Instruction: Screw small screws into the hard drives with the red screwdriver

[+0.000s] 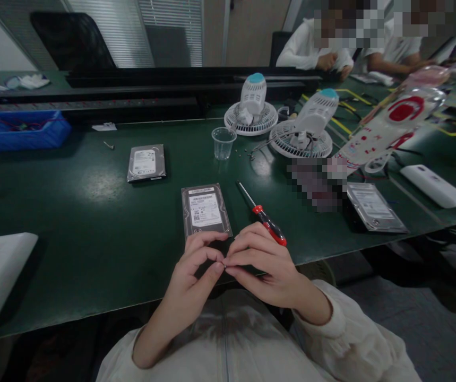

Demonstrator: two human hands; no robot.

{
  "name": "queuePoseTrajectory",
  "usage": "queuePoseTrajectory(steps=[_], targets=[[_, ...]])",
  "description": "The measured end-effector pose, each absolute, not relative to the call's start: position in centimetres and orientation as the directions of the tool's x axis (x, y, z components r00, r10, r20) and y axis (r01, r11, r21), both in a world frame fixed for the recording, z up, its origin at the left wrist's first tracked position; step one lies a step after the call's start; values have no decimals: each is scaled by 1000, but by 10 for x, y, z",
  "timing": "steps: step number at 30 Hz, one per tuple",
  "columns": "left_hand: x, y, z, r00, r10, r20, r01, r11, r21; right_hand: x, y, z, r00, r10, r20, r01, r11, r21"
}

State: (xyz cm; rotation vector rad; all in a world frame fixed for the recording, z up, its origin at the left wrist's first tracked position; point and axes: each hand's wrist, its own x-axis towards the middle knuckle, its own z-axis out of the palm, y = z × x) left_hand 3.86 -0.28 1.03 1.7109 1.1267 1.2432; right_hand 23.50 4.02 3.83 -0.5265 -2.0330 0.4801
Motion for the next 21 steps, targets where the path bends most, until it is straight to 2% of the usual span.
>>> queuePoseTrajectory(steps=[5, 9, 16, 21], targets=[[38, -1, 8, 127, 931, 342, 234, -363, 902, 236, 39, 36, -469, 508, 723, 189, 857, -480], [37, 1, 5, 103, 906, 410, 276, -422, 863, 235, 38, 32, -490, 528, 694, 234, 846, -479], [36, 3, 0, 64, 866, 496, 429, -473, 770, 235, 46, 20, -470, 570, 675, 255, 819, -514], [30, 6, -3, 37, 831, 555, 592, -466, 658, 244, 63, 9, -469, 600, 648, 408, 798, -444]])
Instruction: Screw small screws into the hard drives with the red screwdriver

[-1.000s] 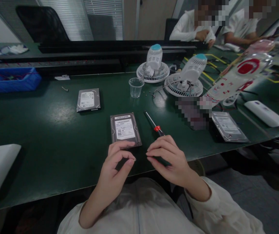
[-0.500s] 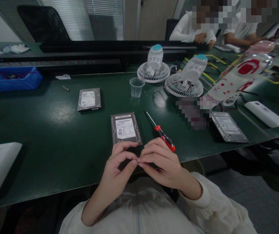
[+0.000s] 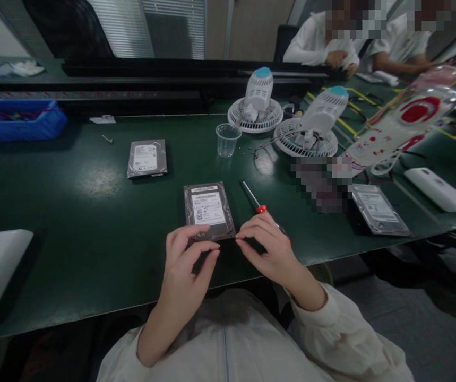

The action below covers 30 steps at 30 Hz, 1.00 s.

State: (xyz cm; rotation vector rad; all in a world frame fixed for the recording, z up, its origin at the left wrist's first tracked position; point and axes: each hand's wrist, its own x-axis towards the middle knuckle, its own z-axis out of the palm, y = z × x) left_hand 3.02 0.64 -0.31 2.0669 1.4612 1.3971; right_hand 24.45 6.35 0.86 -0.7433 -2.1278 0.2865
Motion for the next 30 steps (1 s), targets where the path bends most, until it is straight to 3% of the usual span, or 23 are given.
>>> queuePoseTrajectory(steps=[6, 14, 30], targets=[[25, 10, -6, 20, 856, 516, 586, -428, 688, 247, 72, -1, -514, 623, 590, 482, 779, -402], [20, 11, -8, -75, 869, 489, 548, -374, 748, 246, 71, 0, -512, 641, 572, 478, 766, -430], [21, 13, -9, -104, 881, 462, 518, -349, 781, 245, 69, 4, -545, 620, 565, 488, 782, -387]])
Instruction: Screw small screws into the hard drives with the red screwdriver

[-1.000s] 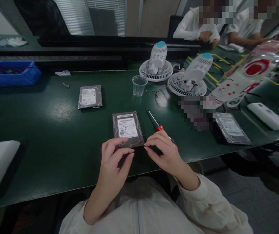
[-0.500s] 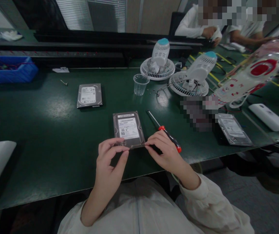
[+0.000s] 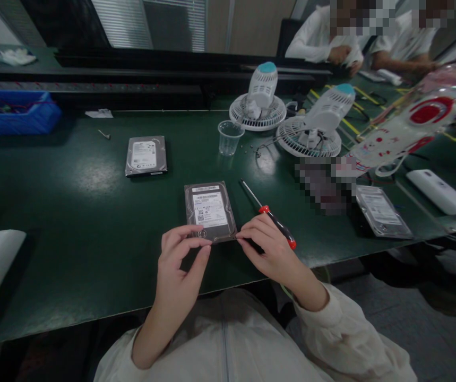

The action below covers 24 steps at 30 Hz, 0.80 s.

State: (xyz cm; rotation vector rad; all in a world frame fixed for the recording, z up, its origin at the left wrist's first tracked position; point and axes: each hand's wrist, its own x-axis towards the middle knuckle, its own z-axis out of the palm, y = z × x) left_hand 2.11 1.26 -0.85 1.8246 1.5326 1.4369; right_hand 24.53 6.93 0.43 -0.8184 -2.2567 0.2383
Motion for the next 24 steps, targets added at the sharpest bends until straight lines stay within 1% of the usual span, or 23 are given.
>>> queuePoseTrajectory(steps=[3, 10, 24], targets=[[22, 13, -8, -109, 881, 460, 517, -345, 783, 245, 70, 3, -543, 616, 570, 478, 785, -394], [21, 12, -8, -112, 883, 456, 519, -340, 784, 246, 71, 1, -515, 648, 562, 477, 761, -440], [21, 12, -9, -99, 879, 467, 521, -354, 777, 246, 71, 2, -507, 644, 572, 481, 763, -433]])
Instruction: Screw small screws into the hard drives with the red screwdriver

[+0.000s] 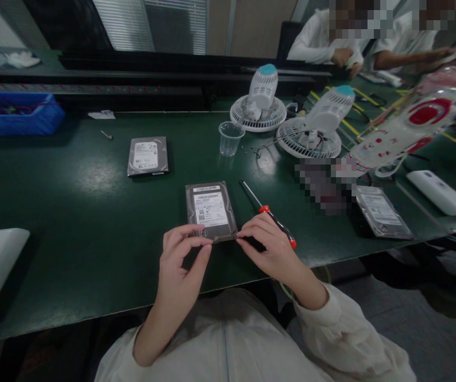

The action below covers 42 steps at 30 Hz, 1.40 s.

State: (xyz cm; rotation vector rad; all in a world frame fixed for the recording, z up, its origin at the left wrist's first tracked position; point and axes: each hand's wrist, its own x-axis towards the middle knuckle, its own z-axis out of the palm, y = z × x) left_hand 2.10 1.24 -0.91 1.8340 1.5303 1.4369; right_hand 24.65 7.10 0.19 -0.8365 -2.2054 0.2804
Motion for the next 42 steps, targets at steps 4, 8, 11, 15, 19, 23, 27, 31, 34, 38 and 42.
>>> queuePoseTrajectory(steps=[4, 8, 11, 15, 19, 23, 27, 31, 34, 38, 42], targets=[[21, 12, -9, -106, 882, 459, 520, -344, 782, 247, 70, 4, -509, 648, 566, 484, 759, -434], [22, 13, -9, -99, 881, 462, 524, -349, 777, 246, 70, 5, -507, 645, 572, 486, 762, -429], [23, 13, -9, -92, 879, 467, 535, -352, 768, 246, 70, 5, -503, 646, 574, 482, 761, -434], [26, 14, -9, -64, 873, 483, 559, -370, 742, 245, 70, 4, -497, 652, 573, 482, 756, -443], [27, 15, -9, -50, 872, 486, 569, -375, 731, 244, 71, 3, -498, 650, 575, 477, 759, -444], [27, 15, -8, -47, 872, 487, 570, -377, 730, 244, 72, 1, -488, 660, 571, 485, 749, -452], [27, 15, -8, -51, 877, 478, 567, -368, 737, 245, 71, 1, -483, 662, 573, 480, 748, -459], [26, 15, -9, -35, 874, 485, 567, -382, 730, 245, 71, 2, -483, 660, 576, 481, 749, -456], [26, 15, -9, -32, 874, 485, 568, -383, 728, 245, 71, 3, -487, 651, 582, 480, 756, -444], [26, 15, -9, -38, 875, 483, 567, -380, 731, 245, 71, 3, -489, 644, 588, 478, 762, -437], [26, 14, -9, -44, 877, 479, 566, -373, 735, 246, 71, 3, -482, 648, 590, 481, 759, -440]])
